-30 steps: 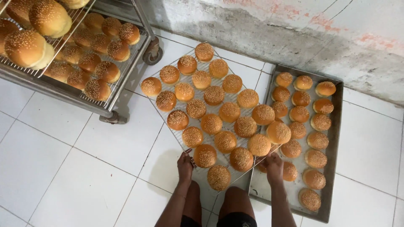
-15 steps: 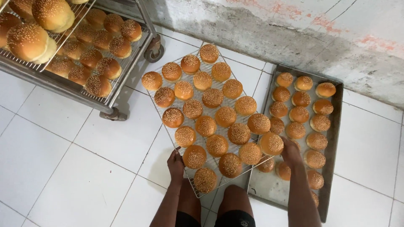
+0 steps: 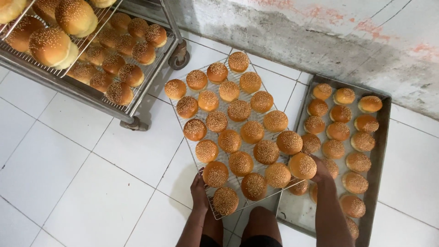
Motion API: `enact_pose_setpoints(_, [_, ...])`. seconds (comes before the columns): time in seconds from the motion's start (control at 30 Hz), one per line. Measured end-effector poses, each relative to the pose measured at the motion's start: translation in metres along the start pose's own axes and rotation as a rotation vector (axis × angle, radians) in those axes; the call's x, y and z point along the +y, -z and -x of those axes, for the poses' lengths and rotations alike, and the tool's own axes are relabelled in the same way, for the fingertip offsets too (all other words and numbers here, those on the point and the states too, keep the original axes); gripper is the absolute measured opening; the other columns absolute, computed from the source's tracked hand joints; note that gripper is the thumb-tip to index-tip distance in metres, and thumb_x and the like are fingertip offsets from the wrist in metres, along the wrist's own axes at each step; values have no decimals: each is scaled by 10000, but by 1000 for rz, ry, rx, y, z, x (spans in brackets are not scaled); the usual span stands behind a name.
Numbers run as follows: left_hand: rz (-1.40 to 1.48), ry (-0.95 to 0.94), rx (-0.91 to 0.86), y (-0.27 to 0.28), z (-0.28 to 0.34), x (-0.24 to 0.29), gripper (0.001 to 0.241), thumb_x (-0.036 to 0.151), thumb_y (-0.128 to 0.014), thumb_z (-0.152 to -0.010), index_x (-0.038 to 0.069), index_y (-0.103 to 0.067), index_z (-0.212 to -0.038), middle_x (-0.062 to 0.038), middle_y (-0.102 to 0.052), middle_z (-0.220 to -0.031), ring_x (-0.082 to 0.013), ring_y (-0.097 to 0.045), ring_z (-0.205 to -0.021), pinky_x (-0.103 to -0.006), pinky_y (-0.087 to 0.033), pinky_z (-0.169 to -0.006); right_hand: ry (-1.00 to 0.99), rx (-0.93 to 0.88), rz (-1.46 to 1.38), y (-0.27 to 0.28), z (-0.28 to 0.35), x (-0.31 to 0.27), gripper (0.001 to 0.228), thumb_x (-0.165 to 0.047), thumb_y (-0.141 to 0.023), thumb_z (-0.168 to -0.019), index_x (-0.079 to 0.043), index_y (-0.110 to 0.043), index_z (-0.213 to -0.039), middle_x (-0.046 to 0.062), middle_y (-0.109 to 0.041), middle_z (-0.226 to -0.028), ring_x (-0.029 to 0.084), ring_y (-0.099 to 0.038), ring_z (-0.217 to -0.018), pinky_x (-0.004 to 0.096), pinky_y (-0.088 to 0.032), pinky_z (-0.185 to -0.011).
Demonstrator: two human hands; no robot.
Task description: Organizing sesame burger buns from cooling racks into trays and then onto a storage rack.
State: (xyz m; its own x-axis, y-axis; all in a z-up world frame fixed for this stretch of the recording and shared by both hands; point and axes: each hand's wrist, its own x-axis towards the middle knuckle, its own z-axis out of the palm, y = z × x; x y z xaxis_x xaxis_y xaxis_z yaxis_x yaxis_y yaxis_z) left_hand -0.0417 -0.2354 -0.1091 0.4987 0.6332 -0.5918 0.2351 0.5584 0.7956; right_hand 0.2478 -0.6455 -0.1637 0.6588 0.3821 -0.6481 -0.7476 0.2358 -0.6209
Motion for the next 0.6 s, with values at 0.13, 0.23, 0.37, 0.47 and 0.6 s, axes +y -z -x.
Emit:
enact_pose_setpoints(0.13, [156, 7, -11, -7, 8, 7, 354, 217, -454, -1064, 54, -661, -1301, -48, -717, -1114, -179, -663, -1019, -367, -540, -886, -10, 38, 41, -29, 27, -18, 472, -338, -514, -1030, -21, -559, -1377, 141, -693, -1229, 262, -717, -1014, 423, -622, -823])
enact_pose_setpoints(0.23, [93, 3, 33, -6, -3, 1, 356, 186, -463, -1051, 36, -667, -1301, -75, -713, -1077, -203, -669, -966, -381, -537, -845, -13, 63, 77, -36, 22, -25, 494, -355, -497, -1001, -74, -537, -1406, 106, -671, -1286, 257, -715, -1055, 425, -625, -840])
enact_pose_setpoints(0.37, [130, -37, 64, 1, 0, 1, 341, 156, -476, -1051, -33, -674, -1255, -118, -716, -1056, -225, -691, -934, -383, -563, -836, 48, -3, 68, -22, 13, -7, 494, -326, -524, -1063, 5, -539, -1429, 181, -645, -1276, 276, -683, -1030, 432, -604, -838])
enact_pose_setpoints(0.47, [157, -87, 58, 5, 1, 1, 329, 145, -489, -1042, -52, -683, -1218, -129, -726, -1045, -225, -706, -920, -374, -578, -832, 69, -23, 62, -18, 10, 0, 466, -303, -516, -1064, 8, -555, -1409, 182, -663, -1241, 274, -689, -1003, 430, -606, -817])
enact_pose_setpoints(0.6, [48, -121, 95, 18, 4, -16, 347, 183, -483, -1061, -59, -696, -1190, -163, -740, -1003, -242, -718, -860, -380, -587, -785, 89, -37, 51, -7, 21, 12, 419, -262, -502, -1066, 13, -583, -1371, 185, -695, -1177, 270, -700, -954, 427, -609, -780])
